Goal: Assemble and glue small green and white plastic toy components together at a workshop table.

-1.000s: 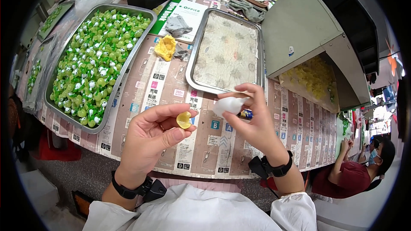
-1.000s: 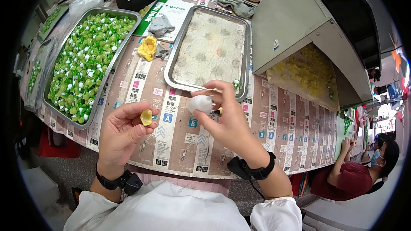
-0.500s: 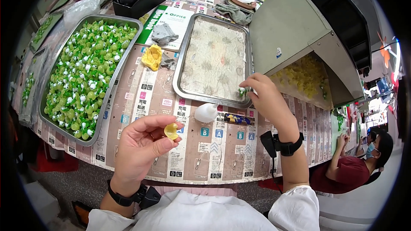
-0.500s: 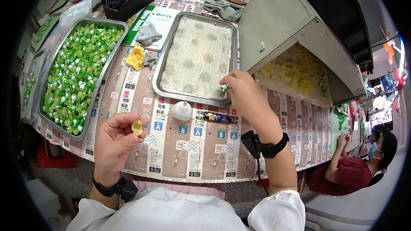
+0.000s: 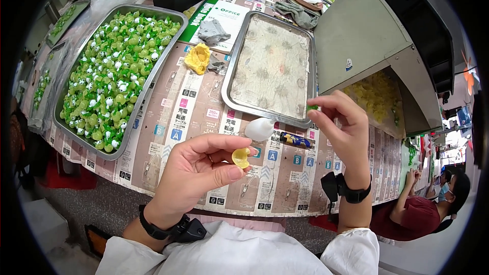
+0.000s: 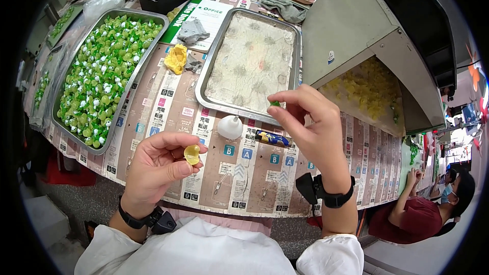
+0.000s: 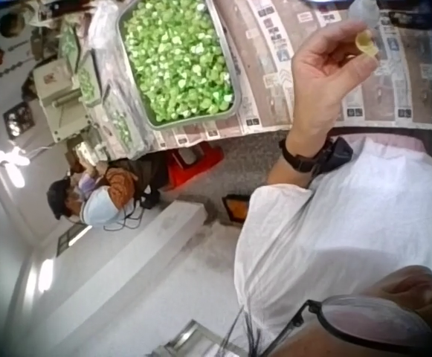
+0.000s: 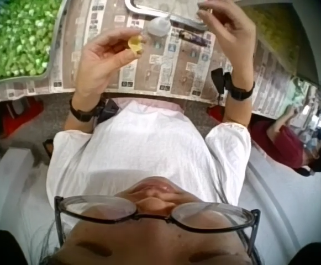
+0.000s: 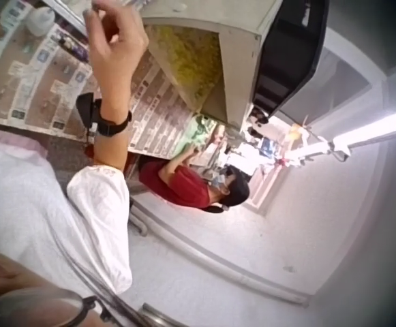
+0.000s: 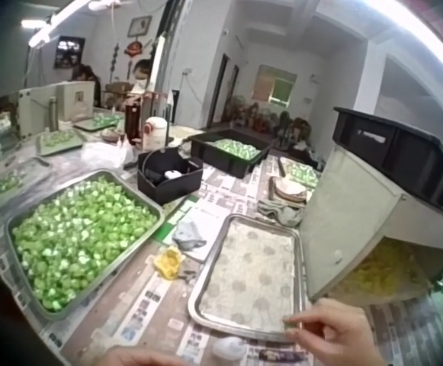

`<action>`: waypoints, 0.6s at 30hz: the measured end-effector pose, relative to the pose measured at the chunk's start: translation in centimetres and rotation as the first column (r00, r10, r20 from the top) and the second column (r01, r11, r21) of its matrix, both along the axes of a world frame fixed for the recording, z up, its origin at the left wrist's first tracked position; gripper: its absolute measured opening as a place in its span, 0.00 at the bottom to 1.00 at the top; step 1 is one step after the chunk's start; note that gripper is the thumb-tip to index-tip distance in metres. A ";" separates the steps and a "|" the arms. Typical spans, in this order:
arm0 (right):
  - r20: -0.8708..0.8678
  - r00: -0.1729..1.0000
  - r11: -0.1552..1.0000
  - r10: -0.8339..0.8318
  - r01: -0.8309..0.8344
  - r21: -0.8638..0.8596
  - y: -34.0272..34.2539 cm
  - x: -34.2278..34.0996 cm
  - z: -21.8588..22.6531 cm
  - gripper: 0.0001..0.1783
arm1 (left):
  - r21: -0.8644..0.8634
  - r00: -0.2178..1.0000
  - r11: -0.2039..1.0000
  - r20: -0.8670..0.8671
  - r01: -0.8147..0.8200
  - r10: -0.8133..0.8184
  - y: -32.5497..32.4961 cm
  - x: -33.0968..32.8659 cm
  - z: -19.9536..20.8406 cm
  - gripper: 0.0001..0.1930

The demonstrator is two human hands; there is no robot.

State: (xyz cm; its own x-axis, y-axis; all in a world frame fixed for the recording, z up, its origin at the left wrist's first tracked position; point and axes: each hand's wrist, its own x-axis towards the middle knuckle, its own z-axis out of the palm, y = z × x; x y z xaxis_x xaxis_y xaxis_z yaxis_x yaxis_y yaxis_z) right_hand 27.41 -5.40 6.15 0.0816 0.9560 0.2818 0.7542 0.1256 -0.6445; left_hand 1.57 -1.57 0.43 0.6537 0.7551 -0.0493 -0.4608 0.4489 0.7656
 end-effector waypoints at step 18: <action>-0.580 0.805 0.989 0.127 -0.146 0.015 -4.7 -6.8 0.4 0.10 | 0.120 0.997 0.990 -0.015 0.078 -0.077 -1.0 0.5 0.1 0.18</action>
